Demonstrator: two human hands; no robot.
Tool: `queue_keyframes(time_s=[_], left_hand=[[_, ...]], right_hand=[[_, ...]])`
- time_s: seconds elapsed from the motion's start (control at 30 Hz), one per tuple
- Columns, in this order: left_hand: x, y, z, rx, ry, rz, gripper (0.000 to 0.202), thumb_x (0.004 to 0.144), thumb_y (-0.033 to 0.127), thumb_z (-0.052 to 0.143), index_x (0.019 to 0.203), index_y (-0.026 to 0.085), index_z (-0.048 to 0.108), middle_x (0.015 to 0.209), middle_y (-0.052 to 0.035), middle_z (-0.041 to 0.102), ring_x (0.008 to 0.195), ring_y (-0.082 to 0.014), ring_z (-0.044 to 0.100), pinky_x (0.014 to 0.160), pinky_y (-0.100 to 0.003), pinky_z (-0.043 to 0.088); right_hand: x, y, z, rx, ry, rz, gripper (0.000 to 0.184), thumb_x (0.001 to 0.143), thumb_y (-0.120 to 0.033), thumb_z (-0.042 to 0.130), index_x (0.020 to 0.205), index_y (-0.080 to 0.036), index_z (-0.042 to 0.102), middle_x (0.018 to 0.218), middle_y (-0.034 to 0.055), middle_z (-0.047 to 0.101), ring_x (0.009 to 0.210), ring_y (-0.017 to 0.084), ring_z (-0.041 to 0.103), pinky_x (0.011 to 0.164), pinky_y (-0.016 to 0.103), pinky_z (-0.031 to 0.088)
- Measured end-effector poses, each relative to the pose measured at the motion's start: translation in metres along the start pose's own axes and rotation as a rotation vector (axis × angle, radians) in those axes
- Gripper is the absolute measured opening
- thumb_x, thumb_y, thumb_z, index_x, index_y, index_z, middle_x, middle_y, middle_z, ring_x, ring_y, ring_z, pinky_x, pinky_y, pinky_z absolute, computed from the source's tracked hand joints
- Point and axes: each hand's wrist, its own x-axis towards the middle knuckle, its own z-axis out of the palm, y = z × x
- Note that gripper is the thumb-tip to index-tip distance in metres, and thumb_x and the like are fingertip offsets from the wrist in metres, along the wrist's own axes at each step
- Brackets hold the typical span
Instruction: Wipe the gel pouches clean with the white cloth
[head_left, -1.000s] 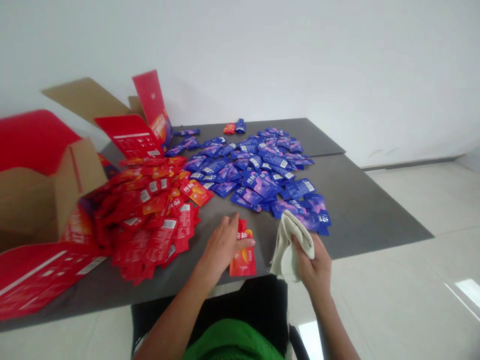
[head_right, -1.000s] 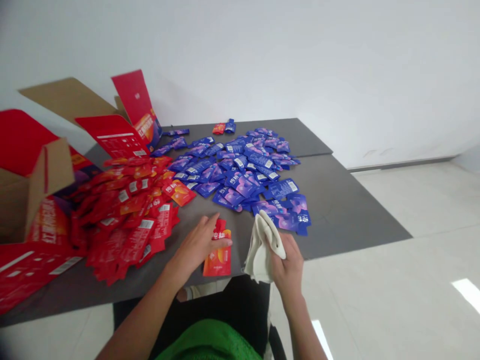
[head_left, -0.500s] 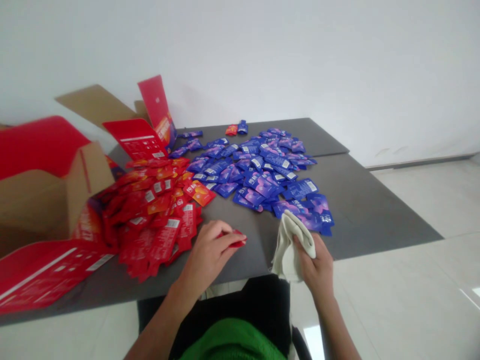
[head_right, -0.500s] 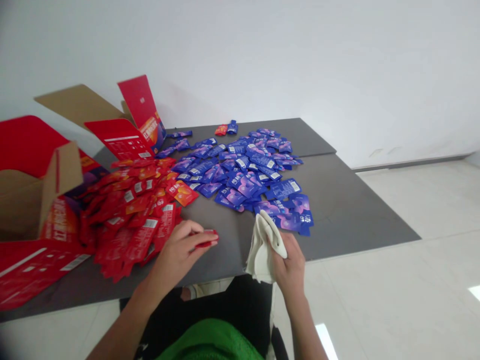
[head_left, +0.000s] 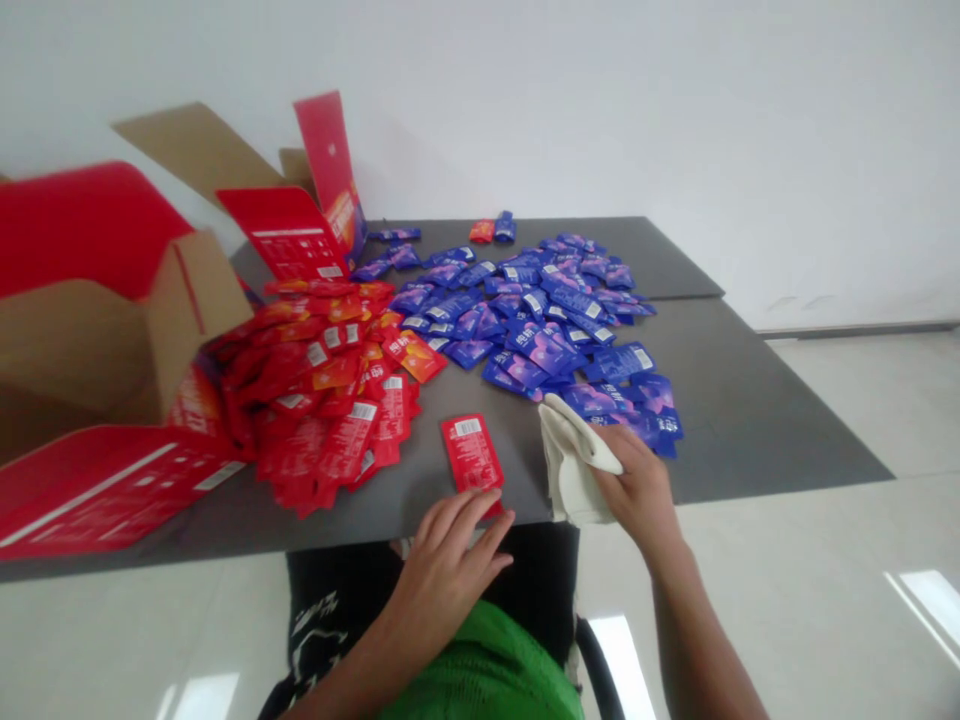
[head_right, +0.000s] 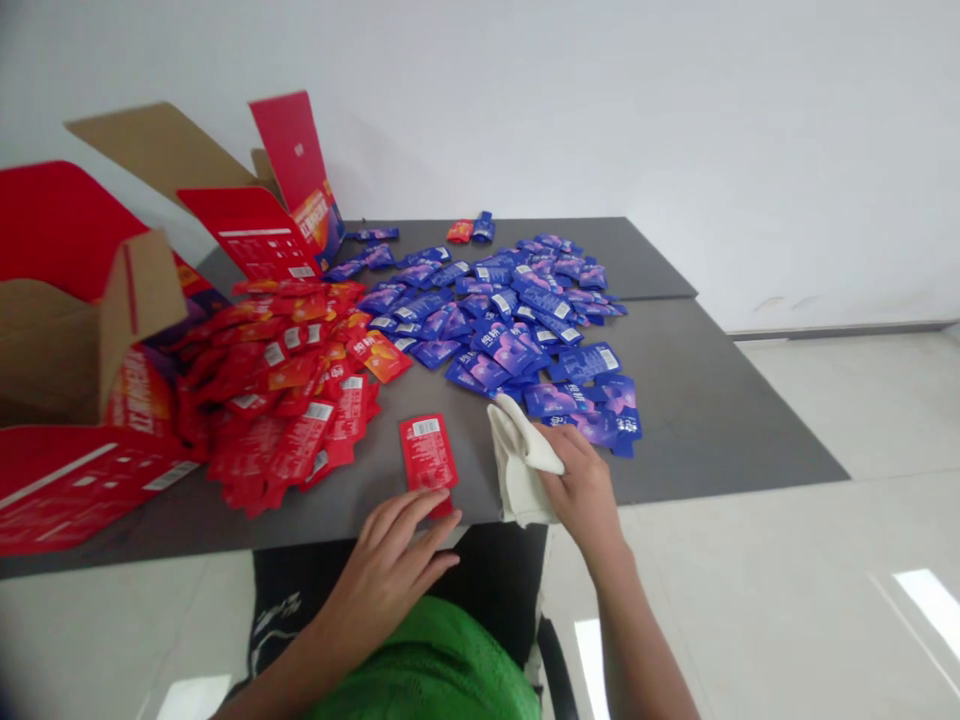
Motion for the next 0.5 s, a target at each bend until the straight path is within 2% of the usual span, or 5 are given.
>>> queue_keyframes(time_s=[0.13,0.27,0.37,0.5], left_hand=[[-0.001,0.0,0.015,0.004,0.026,-0.015,0.031,0.099,0.032,0.067,0.129,0.024,0.068,0.131,-0.0074,0.07,0.121,-0.0267,0.06,0.103,-0.044,0.045],[-0.006,-0.011,0.011,-0.038,0.034,-0.058,0.02,0.104,0.025,0.058,0.119,0.025,0.071,0.12,-0.0032,0.075,0.117,-0.0238,0.064,0.101,-0.043,0.042],[-0.013,-0.019,0.004,-0.07,0.047,-0.033,0.024,0.106,0.019,0.05,0.117,0.024,0.072,0.122,-0.0035,0.075,0.122,-0.022,0.063,0.103,-0.041,0.041],[-0.022,-0.025,0.003,-0.069,0.107,-0.006,0.028,0.106,0.014,0.046,0.119,0.02,0.071,0.13,-0.0083,0.071,0.128,-0.0228,0.061,0.108,-0.04,0.043]], right_hand=[[0.023,-0.013,0.0,-0.009,-0.051,-0.086,0.031,0.099,-0.023,0.056,0.126,-0.02,0.07,0.107,0.0096,0.071,0.096,0.024,0.07,0.082,0.034,0.056],[0.033,-0.017,0.004,-0.025,-0.126,-0.108,0.033,0.098,-0.021,0.055,0.128,-0.021,0.07,0.109,0.0103,0.071,0.097,0.025,0.07,0.083,0.035,0.057],[0.039,-0.023,0.009,-0.027,-0.187,-0.127,0.036,0.098,-0.019,0.055,0.131,-0.022,0.069,0.113,0.0097,0.07,0.1,0.024,0.07,0.085,0.034,0.057],[0.041,-0.047,0.029,-0.023,-0.268,-0.206,0.044,0.098,-0.016,0.054,0.14,-0.026,0.064,0.118,0.0085,0.069,0.106,0.022,0.069,0.089,0.031,0.057]])
